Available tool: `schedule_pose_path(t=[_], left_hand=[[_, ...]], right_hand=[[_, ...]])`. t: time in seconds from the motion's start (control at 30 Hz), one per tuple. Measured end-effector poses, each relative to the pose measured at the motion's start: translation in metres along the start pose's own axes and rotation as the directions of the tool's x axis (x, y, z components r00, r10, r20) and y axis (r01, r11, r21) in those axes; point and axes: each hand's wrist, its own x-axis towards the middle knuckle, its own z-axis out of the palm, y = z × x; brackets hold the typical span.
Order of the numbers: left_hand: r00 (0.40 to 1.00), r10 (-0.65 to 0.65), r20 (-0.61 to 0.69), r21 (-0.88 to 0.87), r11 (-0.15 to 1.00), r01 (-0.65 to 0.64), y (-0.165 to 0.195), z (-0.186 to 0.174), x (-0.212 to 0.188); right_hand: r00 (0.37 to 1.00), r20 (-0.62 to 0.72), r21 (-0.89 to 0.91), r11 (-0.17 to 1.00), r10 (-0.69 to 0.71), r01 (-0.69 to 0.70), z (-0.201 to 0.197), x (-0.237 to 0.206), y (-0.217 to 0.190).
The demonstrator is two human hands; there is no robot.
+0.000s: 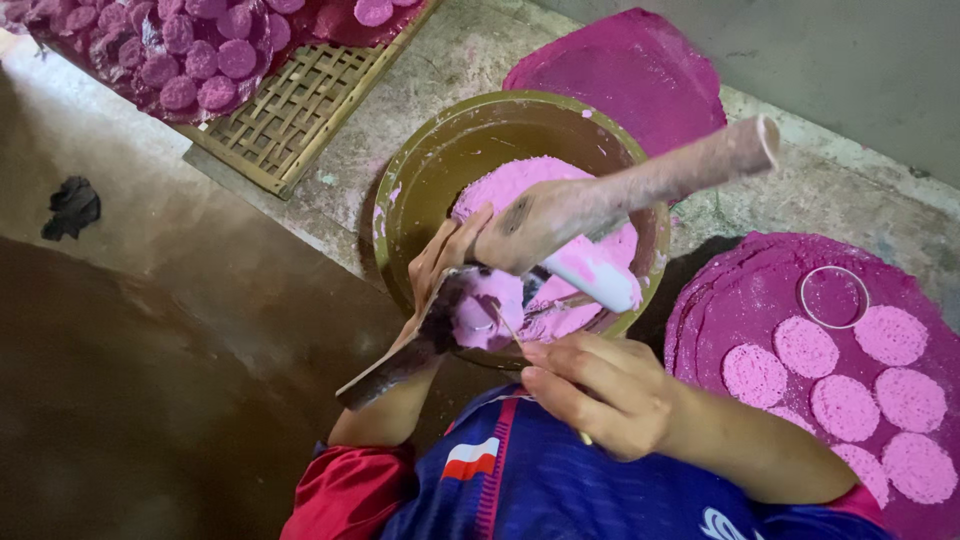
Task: The person scoops pink batter from a large basin into a handheld wooden press mold, squeezes the press to extrude a round cake disc onto a tray, and repeats the cycle, occasionally repositioning filled trays and scraping excess batter from the mold by hand.
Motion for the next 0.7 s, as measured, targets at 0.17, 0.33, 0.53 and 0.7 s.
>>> schedule_pose_path(t=[0.17, 0.33, 0.53, 0.7], left_hand=[[0.996, -0.079, 0.033, -0.122, 0.989, 0.083, 0.000, -0.002, -0.004], [0.986, -0.161, 0.053, -0.193, 0.967, 0.168, 0.007, -0.002, -0.002], [0.976, -0.196, 0.091, -0.267, 0.940, 0.214, 0.012, -0.004, 0.003], [0.971, -0.214, 0.109, -0.295, 0.926, 0.238, 0.017, 0.000, 0.007]], right_hand=[[1.000, 0.027, -0.032, 0.999, -0.002, 0.003, 0.008, 0.001, 0.001], [0.999, 0.049, 0.003, 1.000, 0.023, -0.023, 0.011, 0.002, 0.003], [0.998, 0.054, -0.027, 0.999, 0.021, -0.019, 0.013, 0.000, 0.004], [0.998, 0.028, -0.062, 0.996, 0.058, -0.057, 0.019, -0.002, 0.003]])
